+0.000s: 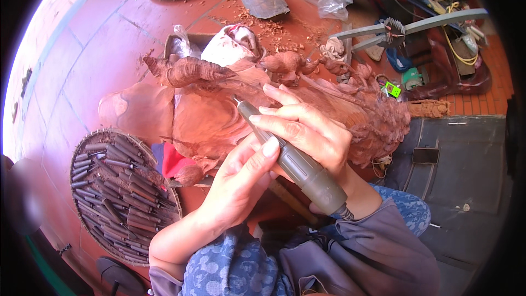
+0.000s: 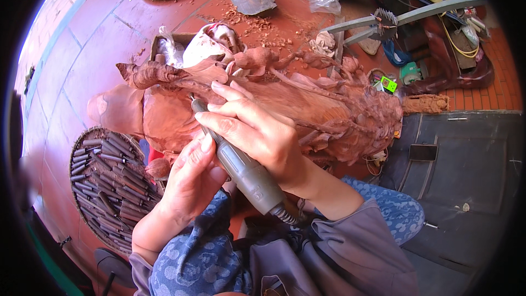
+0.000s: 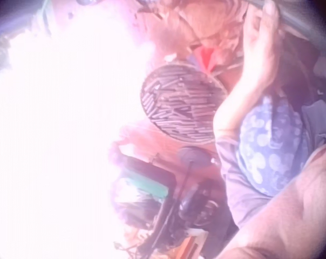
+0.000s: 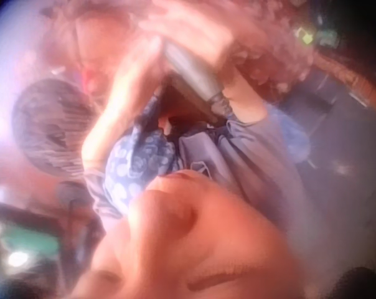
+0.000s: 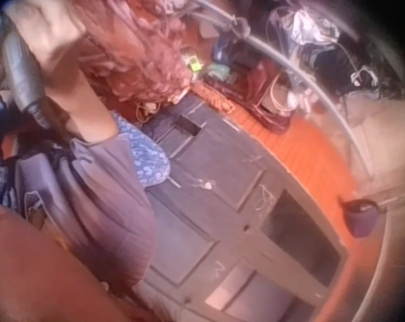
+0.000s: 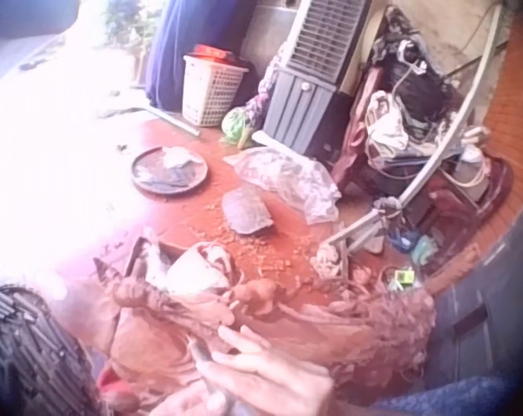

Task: The person uses a rotary carving tool to shape and detail a large wooden sculpture of a horse. They hold the tool with both hands and carefully carve the horse's neck and mane area, then briefly wipe the surface with a cloth.

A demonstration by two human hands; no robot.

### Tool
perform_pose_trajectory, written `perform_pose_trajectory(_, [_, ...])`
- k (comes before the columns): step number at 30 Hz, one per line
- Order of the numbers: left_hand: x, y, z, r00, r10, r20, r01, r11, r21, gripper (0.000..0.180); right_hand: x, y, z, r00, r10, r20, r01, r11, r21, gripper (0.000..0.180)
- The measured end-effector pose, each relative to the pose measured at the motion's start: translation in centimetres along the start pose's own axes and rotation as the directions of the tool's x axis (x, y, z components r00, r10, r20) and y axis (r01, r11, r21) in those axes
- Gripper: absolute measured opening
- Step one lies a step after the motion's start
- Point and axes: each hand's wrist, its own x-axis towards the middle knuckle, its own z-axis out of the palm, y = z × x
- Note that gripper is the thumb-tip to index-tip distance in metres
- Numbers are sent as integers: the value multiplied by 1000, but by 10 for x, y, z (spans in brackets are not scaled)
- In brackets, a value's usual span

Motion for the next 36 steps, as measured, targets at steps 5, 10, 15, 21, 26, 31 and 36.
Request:
perform_pose_trajectory(5, [1, 2, 0, 999, 25, -37, -25, 1000, 11, 40, 5, 1, 2, 1000, -15, 27, 16, 1000, -13, 30])
perform_pose_trajectory(10, [-1, 4, -1, 999, -20, -40, 19, 999, -31, 38, 5, 1, 3, 999, -29, 36, 29, 1000, -4, 30])
perform_pose_trajectory(15, [0, 0, -3, 998, -43, 39, 46, 996, -73, 31, 0, -3, -4, 998, -10, 64, 13, 999, -43, 30])
perform_pose_trajectory(21, [-3, -9, -6, 995, -79, 66, 82, 996, -44, 30, -6, -6, -13, 996, 14, 91, -11, 1000, -28, 33])
perform_pose_trajectory(26, [3, 3, 0, 995, -31, 99, 34, 999, -32, 34, 3, 0, -9, 996, -48, 74, 53, 996, -73, 38])
perform_pose_trajectory(31, [4, 2, -2, 997, -55, 54, 58, 997, -45, 36, 0, 1, -4, 999, -18, 50, 21, 998, -60, 33])
perform_pose_trajectory(36, [-3, -6, -3, 994, -94, 54, 96, 995, -27, 35, -12, -1, -8, 997, -14, 82, 16, 1000, -23, 32])
